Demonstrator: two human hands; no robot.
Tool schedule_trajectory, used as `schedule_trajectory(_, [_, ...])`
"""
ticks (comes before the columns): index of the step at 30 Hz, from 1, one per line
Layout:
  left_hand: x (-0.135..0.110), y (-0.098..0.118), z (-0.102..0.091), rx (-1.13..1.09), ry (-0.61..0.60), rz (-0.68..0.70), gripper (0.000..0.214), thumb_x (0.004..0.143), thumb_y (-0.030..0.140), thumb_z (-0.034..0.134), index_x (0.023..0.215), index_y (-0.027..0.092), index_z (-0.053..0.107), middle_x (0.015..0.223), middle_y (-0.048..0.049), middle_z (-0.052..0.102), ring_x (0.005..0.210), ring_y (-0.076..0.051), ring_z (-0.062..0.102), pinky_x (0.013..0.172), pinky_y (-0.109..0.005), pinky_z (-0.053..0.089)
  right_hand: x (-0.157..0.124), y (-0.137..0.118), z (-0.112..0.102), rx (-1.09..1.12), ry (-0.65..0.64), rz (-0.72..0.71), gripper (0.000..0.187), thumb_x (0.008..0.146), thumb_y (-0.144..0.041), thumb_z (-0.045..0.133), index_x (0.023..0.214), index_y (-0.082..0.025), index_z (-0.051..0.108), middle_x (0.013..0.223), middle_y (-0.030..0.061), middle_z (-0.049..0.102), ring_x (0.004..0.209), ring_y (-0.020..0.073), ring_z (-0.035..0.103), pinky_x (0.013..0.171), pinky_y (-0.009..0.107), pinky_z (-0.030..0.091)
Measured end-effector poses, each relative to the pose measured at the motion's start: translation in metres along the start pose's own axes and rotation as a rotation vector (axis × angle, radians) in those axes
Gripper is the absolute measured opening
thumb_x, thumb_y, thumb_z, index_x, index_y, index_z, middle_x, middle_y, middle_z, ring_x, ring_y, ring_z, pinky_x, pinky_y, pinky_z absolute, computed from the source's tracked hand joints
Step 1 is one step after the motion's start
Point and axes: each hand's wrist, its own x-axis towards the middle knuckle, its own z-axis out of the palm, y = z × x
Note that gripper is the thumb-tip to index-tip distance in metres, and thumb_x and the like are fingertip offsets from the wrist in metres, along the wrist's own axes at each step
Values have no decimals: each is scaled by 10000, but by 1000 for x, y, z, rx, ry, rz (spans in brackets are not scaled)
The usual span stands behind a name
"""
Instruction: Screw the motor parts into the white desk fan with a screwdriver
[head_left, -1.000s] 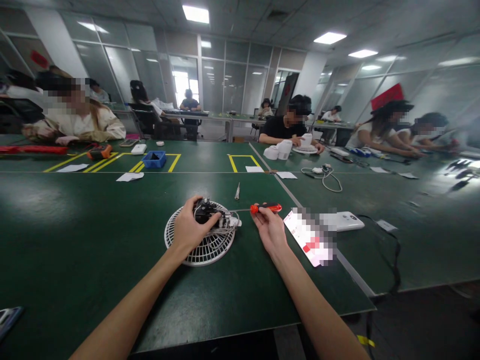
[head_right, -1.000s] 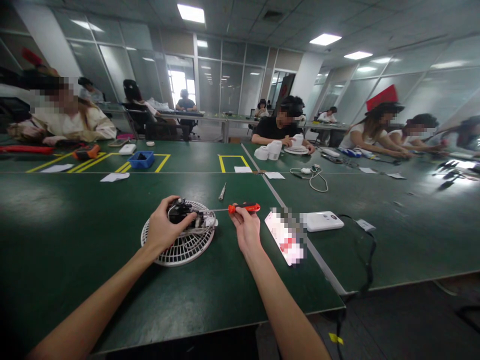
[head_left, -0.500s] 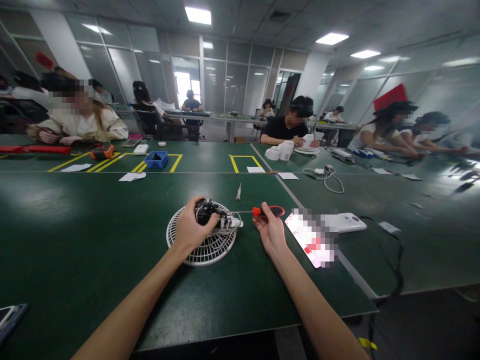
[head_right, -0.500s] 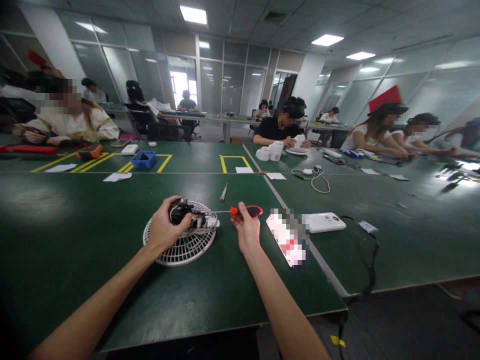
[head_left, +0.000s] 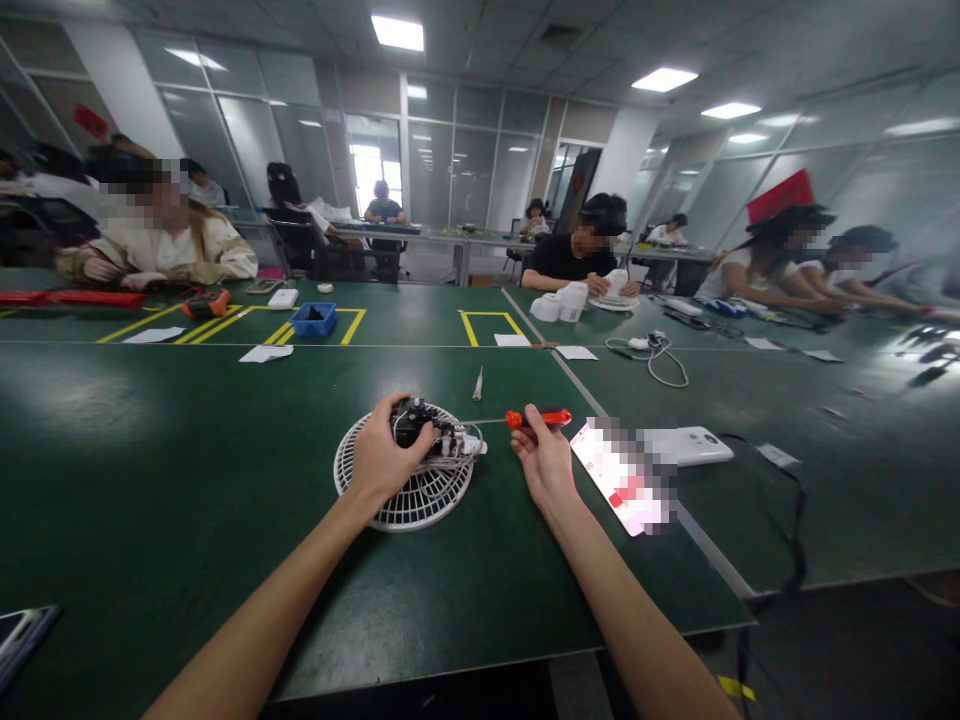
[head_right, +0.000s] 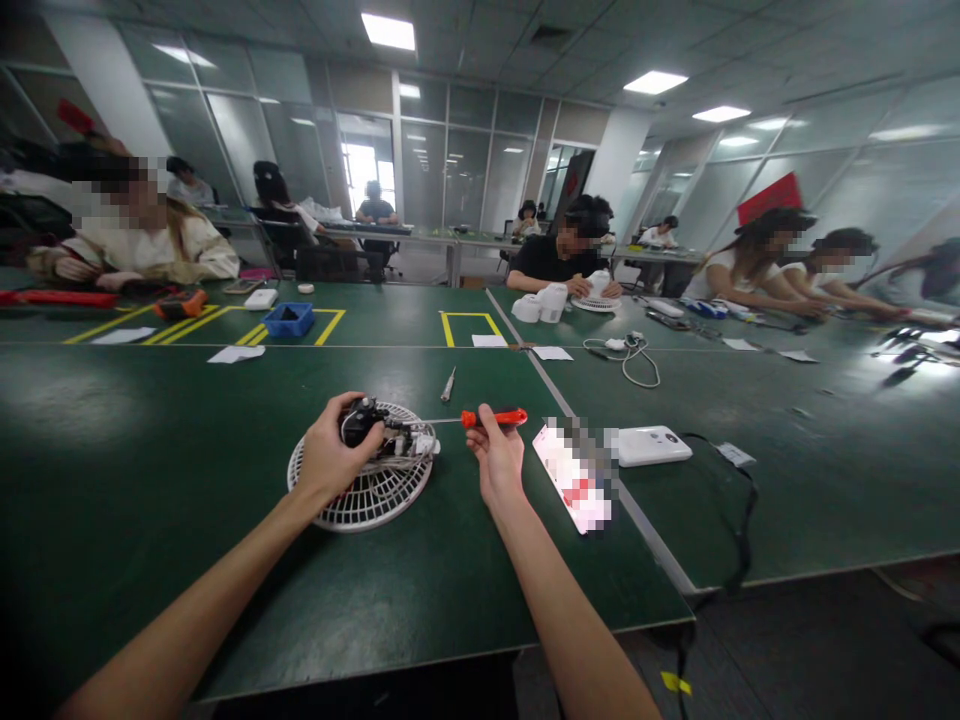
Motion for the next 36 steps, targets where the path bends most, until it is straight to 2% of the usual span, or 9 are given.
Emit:
schedule_trajectory(6, [0,-1,1,-7,-4,-18,496,808,436,692,1226,188,597,1142,-107,706,1043,-278,685,976,-468,537,2,3,-1,-20,-22,-21,460,571,-413,968,681,-196,577,509,-74,592,406,55,475,404,165,427])
schedule_trajectory(9, [0,-2,1,-8,-9,-21,490,818,442,689,1229,193,596,1150,-105,705,1051,-278,683,985,-471,531,2,3,-1,-13,-28,-2,440,567,-392,974,711,-188,612,547,-48,642,450,71,544,446,165,476])
schedule_trajectory(13, [-1,-3,2,-6,-9,-17,483,833,462,686,1230,201,600,1146,-100,705,1049,-276,682,974,-466,534,2,1,-2,32,-67,-9,377,601,-319,960,778,-188,655,691,-1,744,606,115,686,593,195,573])
schedule_trajectory(18, [0,-2,2,-10,-9,-20,482,838,466,686,1234,205,601,1140,-99,708,1037,-275,689,966,-466,538,4,0,-4,77,-106,8,300,638,-217,928,787,-186,670,754,9,770,710,137,737,721,239,619])
schedule_trajectory(24, [0,-1,2,-3,-11,-24,489,832,462,693,1236,201,602,1146,-107,709,1042,-280,690,960,-470,543,2,2,-2,143,-69,44,346,657,-300,936,805,-190,643,785,32,759,724,155,734,711,257,636])
schedule_trajectory(29, [0,-3,1,-2,-14,-32,506,819,457,704,1240,196,601,1159,-104,705,1049,-275,686,978,-459,535,1,3,-2,120,-42,51,395,656,-388,936,833,-209,632,702,-10,714,636,139,695,617,247,625])
schedule_trajectory(32, [0,-2,1,-1,-16,-34,503,823,458,696,1243,198,601,1157,-101,706,1048,-273,686,976,-450,533,2,3,-2,107,-49,66,362,659,-346,933,809,-197,639,675,-6,705,606,130,680,594,228,610])
schedule_trajectory(36, [0,-1,0,-2,-7,-38,501,816,455,695,1234,194,607,1147,-102,708,1035,-278,688,964,-452,535,4,2,-3,170,-72,68,284,663,-166,889,825,-199,658,732,-7,730,688,140,720,675,241,631])
